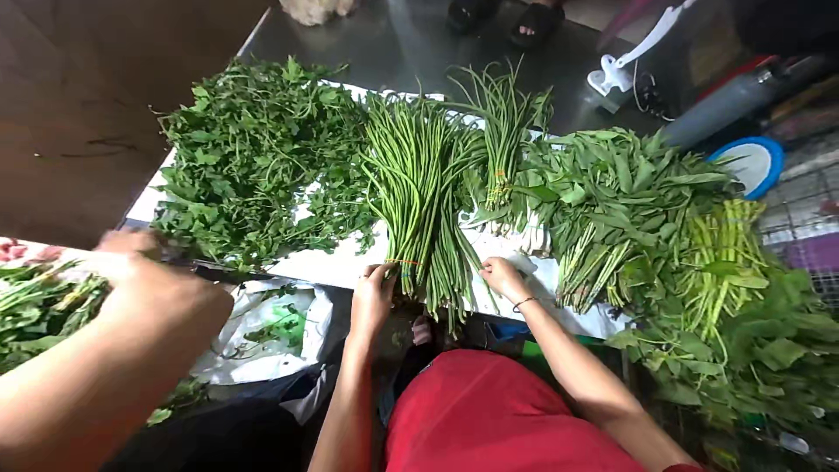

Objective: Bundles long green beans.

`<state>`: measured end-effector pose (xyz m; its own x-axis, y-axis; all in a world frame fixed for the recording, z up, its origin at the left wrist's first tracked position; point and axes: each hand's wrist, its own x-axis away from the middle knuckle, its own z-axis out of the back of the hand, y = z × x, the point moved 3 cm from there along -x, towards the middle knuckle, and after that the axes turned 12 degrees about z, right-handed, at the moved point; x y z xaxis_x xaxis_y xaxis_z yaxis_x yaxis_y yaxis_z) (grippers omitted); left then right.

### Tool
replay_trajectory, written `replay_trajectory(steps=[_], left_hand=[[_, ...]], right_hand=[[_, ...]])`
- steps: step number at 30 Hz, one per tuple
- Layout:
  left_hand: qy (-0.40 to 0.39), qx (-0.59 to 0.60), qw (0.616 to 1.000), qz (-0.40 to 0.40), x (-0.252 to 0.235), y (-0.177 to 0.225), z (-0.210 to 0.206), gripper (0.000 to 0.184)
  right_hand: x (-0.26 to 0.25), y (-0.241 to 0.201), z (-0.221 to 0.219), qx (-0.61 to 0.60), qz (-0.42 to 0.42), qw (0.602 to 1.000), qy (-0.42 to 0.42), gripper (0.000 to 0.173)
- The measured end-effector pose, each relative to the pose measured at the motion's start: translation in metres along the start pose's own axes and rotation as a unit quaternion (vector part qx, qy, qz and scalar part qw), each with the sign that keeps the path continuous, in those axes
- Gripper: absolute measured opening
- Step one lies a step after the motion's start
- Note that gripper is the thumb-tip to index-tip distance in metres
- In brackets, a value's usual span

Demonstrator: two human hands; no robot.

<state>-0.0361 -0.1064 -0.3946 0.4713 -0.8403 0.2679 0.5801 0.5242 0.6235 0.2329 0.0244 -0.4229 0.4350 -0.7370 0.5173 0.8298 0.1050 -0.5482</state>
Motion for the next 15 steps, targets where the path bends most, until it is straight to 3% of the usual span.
replay_trajectory(steps=[3, 8, 15], left_hand=[[-0.022, -0.020, 1.000, -0.003, -0.005, -0.001, 0.003, 0.030], [-0.039, -0.034, 0.998, 0.021, -0.003, 0.004, 0.004, 0.033], [-0.041, -0.034, 0.999, 0.013, 0.003, 0.008, 0.006, 0.037]], right_hand=[[0.000, 0.009, -0.003, 0.013, -0.010, 0.999, -0.045, 0.038], [0.003, 0.006, -0.009, -0.007, 0.001, 0.999, -0.040, 0.034], [0.017, -0.012, -0.022, -0.267, -0.035, 0.962, 0.046, 0.032]])
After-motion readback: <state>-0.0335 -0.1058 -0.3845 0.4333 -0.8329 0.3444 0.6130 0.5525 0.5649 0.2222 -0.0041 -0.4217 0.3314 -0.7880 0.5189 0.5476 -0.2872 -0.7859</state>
